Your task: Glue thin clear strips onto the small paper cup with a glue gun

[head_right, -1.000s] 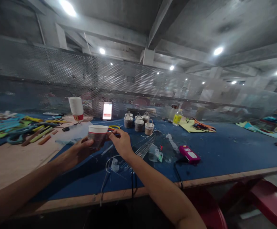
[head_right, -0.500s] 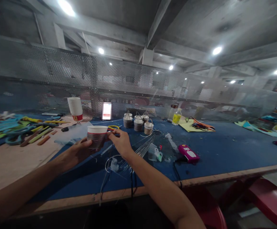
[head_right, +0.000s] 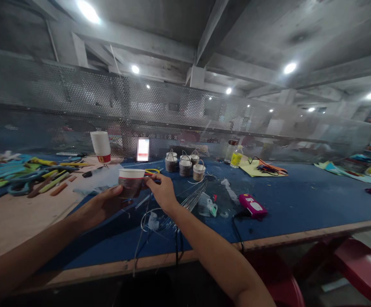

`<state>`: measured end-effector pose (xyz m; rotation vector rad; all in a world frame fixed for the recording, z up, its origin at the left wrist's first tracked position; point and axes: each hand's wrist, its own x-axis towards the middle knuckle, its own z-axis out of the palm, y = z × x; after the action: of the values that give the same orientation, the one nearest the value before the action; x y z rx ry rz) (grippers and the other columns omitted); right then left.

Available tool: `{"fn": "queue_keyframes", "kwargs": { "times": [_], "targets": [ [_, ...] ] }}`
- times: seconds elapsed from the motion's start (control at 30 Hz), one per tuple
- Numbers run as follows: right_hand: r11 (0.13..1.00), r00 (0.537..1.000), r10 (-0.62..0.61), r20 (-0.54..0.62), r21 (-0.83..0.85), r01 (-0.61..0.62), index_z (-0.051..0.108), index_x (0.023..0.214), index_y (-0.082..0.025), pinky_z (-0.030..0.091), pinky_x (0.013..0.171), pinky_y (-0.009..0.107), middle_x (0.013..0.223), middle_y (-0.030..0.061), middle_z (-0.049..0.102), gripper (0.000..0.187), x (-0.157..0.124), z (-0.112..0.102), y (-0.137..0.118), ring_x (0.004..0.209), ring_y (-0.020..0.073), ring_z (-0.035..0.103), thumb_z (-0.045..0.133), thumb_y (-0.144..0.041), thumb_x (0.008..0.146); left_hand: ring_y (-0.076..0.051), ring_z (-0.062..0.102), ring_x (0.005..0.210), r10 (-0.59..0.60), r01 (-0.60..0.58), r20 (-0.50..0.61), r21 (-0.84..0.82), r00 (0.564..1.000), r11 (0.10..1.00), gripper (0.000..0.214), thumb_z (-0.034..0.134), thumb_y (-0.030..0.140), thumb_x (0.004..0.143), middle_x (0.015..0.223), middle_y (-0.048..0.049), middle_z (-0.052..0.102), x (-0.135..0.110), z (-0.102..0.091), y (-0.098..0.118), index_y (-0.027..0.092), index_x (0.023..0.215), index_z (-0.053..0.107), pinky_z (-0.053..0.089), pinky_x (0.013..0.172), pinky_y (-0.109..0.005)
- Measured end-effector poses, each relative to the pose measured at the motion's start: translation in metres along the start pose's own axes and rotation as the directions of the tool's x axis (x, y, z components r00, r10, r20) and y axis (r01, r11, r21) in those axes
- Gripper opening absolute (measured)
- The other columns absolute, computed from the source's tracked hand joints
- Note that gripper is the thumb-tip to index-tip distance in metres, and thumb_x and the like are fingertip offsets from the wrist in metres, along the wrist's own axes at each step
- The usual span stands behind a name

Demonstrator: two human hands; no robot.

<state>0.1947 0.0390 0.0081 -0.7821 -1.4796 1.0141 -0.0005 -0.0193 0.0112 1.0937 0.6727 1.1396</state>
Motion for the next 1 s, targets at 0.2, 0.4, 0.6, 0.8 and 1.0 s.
{"fn": "queue_keyframes", "kwargs": {
  "times": [0.2, 0.4, 0.6, 0.8, 1.0],
  "targets": [
    [0.999, 1.0, -0.002, 0.004, -0.035, 0.002, 0.072, 0.073, -0.02, 0.05, 0.071, 0.027, 0.077, 0.0023, 0.077, 0.027, -0.0007, -0.0011, -0.0009, 0.074, 0.0177, 0.068, 0.073, -0.045, 0.084, -0.031, 0.071, 0.121, 0.019, -0.019, 0.008, -0.015, 1.0, 1.0, 0.036, 0.074, 0.039, 0.095, 0.128, -0.0095, 0.081, 0.0021, -0.0049, -0.0039, 0.02, 0.123, 0.082, 0.054, 0.093, -0.035],
    [0.998, 0.999, 0.048, 0.013, 0.031, -0.048, 0.072, 0.072, -0.02, 0.05, 0.071, 0.027, 0.075, 0.0018, 0.076, 0.028, 0.0, -0.0002, 0.0015, 0.074, 0.0182, 0.068, 0.074, -0.045, 0.082, -0.032, 0.069, 0.125, 0.013, -0.012, 0.041, -0.01, 0.999, 1.0, 0.037, 0.072, 0.041, 0.096, 0.129, -0.0093, 0.081, 0.0015, -0.006, -0.0047, 0.021, 0.125, 0.082, 0.055, 0.093, -0.035],
    [0.996, 0.998, 0.053, -0.017, 0.07, -0.052, 0.072, 0.075, -0.02, 0.051, 0.075, 0.028, 0.075, 0.0009, 0.076, 0.023, 0.0001, 0.0004, -0.0008, 0.076, 0.0187, 0.07, 0.071, -0.041, 0.083, -0.028, 0.074, 0.114, 0.018, -0.018, -0.011, -0.012, 1.0, 1.0, 0.039, 0.074, 0.04, 0.095, 0.132, -0.0107, 0.08, 0.0045, -0.0046, -0.003, 0.021, 0.129, 0.078, 0.057, 0.089, -0.033],
    [1.0, 1.0, 0.016, -0.019, 0.01, -0.016, 0.071, 0.078, -0.02, 0.052, 0.081, 0.031, 0.076, 0.0012, 0.076, 0.025, -0.0016, -0.0002, -0.003, 0.075, 0.0189, 0.071, 0.071, -0.043, 0.086, -0.032, 0.072, 0.122, 0.018, -0.02, -0.029, -0.051, 0.999, 0.998, 0.038, 0.07, 0.039, 0.096, 0.128, -0.0092, 0.082, 0.0065, -0.0027, -0.0032, 0.021, 0.127, 0.079, 0.057, 0.099, -0.04],
    [0.992, 0.997, -0.064, 0.036, -0.105, 0.068, 0.072, 0.079, -0.02, 0.053, 0.08, 0.03, 0.08, 0.0017, 0.076, 0.028, -0.0038, 0.0036, 0.0034, 0.08, 0.0194, 0.071, 0.071, -0.047, 0.088, -0.033, 0.075, 0.121, 0.082, -0.073, -0.111, 0.078, 0.991, 0.994, 0.047, 0.089, 0.035, 0.081, 0.13, -0.0145, 0.08, 0.0101, -0.0012, -0.0082, 0.021, 0.126, 0.08, 0.057, 0.106, -0.043]
  ]
}}
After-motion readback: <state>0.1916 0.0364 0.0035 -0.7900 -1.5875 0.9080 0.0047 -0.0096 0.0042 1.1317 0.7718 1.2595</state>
